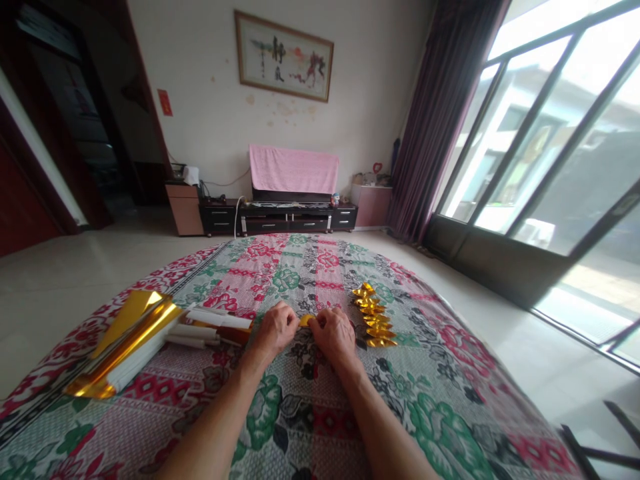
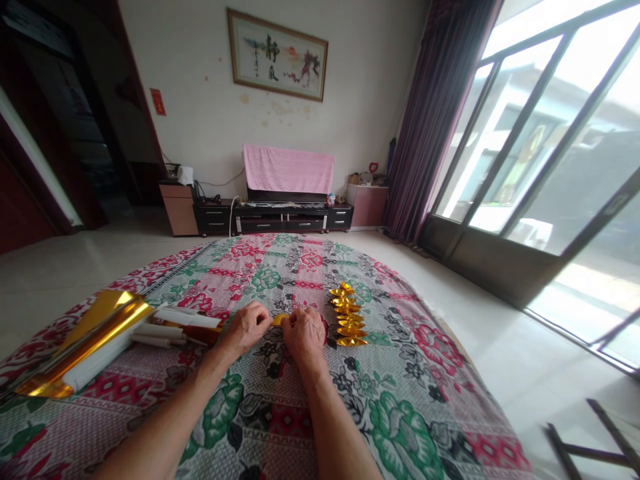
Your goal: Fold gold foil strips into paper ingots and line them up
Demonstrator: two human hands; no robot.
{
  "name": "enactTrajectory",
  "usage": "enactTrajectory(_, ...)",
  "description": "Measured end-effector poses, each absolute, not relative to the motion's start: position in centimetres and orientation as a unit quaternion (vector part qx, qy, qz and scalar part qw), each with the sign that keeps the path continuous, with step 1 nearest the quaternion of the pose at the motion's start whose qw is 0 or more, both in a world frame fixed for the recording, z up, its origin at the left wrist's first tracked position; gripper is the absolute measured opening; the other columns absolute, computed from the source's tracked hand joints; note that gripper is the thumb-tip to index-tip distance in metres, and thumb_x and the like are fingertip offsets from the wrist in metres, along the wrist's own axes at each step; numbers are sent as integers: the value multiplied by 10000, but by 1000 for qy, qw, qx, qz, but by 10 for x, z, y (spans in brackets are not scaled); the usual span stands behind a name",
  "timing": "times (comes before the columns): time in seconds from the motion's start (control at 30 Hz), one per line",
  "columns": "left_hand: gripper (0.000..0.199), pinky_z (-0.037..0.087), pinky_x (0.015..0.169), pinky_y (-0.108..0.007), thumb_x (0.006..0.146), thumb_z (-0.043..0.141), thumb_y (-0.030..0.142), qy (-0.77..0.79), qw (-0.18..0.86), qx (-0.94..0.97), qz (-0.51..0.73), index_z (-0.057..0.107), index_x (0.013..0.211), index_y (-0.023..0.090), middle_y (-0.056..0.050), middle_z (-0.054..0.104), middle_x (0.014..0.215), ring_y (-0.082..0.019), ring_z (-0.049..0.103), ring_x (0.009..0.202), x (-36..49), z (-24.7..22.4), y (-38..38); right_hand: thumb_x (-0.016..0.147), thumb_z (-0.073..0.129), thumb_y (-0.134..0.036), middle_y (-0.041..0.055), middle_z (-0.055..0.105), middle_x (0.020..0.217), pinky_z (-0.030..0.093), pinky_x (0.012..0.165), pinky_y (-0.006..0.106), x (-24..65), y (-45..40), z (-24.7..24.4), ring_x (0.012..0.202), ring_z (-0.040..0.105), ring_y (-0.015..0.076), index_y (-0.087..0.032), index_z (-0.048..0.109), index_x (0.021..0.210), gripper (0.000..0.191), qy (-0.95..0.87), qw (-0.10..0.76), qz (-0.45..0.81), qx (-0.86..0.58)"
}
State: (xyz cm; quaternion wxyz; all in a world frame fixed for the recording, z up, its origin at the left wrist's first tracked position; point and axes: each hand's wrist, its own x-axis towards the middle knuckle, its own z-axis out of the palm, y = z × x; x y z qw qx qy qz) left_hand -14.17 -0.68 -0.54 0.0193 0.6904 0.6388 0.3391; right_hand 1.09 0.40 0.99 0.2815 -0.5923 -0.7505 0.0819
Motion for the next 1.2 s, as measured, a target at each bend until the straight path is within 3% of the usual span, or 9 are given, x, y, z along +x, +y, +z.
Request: enactTrajectory(1.2,153,373,644,-235,749,538,184,642,15,691,331,508,599,176,4,512,687,-109,488,655,-142,-7,-6,799,491,-380,29,580,801,326,666,232,13,7,7,768,508,142,-208,632,742,230,-752,275,84,-593)
